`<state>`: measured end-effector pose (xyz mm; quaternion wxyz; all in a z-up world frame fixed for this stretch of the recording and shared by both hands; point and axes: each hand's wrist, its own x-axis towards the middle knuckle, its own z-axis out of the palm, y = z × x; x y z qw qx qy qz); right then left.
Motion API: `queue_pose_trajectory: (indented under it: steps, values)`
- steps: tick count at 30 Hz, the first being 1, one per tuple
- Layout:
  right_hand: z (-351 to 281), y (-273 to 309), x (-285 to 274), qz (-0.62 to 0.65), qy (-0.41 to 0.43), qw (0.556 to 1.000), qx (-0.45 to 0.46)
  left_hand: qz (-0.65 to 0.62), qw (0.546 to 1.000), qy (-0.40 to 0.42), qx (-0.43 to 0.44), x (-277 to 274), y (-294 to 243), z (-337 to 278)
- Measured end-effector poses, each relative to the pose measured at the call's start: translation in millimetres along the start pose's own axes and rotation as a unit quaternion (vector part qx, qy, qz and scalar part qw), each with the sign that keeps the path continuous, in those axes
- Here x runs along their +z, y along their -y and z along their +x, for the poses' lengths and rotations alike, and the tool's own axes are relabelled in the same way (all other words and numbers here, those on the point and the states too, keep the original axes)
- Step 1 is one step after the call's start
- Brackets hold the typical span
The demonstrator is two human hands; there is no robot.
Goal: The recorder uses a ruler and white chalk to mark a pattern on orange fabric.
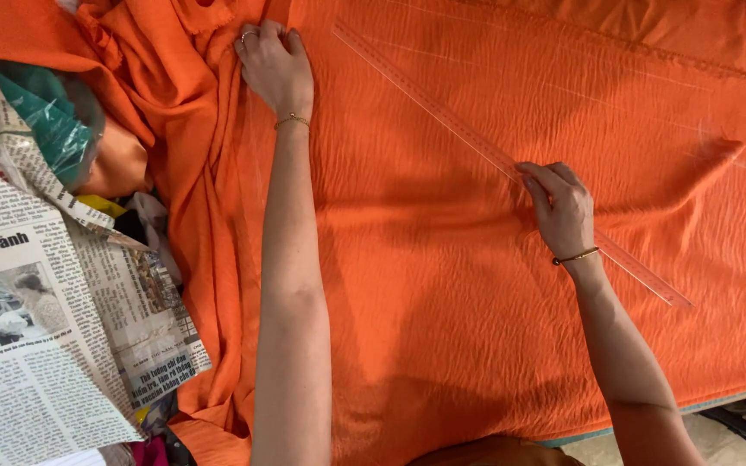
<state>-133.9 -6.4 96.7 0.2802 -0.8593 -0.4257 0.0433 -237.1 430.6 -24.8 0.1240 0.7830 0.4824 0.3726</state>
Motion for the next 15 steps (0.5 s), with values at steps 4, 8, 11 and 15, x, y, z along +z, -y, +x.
queue_pose_trajectory:
  steps: [4, 8, 11, 15]
  values:
    - [-0.2, 0.3, 3.2, -0.005, 0.003, 1.000, 0.006, 0.010, 1.000, -0.010, 0.005, 0.9, -0.1, 0.7]
    - [-1.4, -1.6, 4.5, -0.002, 0.001, 1.000, 0.009, 0.034, 0.999, -0.026, 0.010, 3.5, 1.6, 0.5]
    - [1.7, -2.8, 3.8, 0.006, -0.010, 1.000, 0.005, 0.045, 0.998, -0.043, 0.024, 5.2, -0.7, 4.7]
    - [0.4, -2.8, 4.1, 0.005, -0.011, 1.000, 0.008, 0.043, 0.999, -0.030, 0.013, 5.5, 2.5, 2.3]
